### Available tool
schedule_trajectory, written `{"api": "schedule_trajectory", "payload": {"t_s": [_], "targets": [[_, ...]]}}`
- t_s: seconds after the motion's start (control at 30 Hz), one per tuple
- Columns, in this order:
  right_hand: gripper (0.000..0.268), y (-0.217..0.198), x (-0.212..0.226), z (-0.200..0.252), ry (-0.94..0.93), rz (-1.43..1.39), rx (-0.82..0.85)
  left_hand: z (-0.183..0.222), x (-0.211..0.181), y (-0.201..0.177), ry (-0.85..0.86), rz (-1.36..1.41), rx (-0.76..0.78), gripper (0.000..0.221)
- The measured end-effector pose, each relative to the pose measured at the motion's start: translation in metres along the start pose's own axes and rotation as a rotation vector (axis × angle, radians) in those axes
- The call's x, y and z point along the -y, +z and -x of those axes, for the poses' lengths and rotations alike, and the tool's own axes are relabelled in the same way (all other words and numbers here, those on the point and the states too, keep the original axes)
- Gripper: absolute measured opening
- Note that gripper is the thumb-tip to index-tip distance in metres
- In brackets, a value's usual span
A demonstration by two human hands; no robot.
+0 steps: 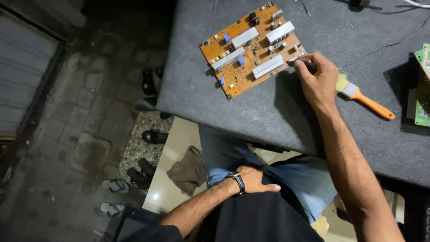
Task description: Cleaning a circuit board with a brush on a repair bench
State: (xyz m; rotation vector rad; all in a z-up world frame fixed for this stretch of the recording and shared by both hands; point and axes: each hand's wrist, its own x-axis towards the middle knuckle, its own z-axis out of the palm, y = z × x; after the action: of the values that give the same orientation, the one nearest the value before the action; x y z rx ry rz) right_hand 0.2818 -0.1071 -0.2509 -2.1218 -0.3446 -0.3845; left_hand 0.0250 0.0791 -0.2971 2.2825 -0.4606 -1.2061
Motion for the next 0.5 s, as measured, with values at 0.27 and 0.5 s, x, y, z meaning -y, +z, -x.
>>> {"api": "schedule_trajectory", "payload": {"t_s": [0.27, 0.5], "targets": [[0.007, -0.001, 0.005, -0.003, 0.012, -0.013, -0.03, -0.002, -0.012, -0.015, -0.003, -0.088, 0.129, 0.121], [0.007, -0.006, 0.013, -0.004, 0.06, -0.03, -0.039, 0.002, -0.018, -0.021, 0.001, -0.03, 0.099, 0.112]]}}
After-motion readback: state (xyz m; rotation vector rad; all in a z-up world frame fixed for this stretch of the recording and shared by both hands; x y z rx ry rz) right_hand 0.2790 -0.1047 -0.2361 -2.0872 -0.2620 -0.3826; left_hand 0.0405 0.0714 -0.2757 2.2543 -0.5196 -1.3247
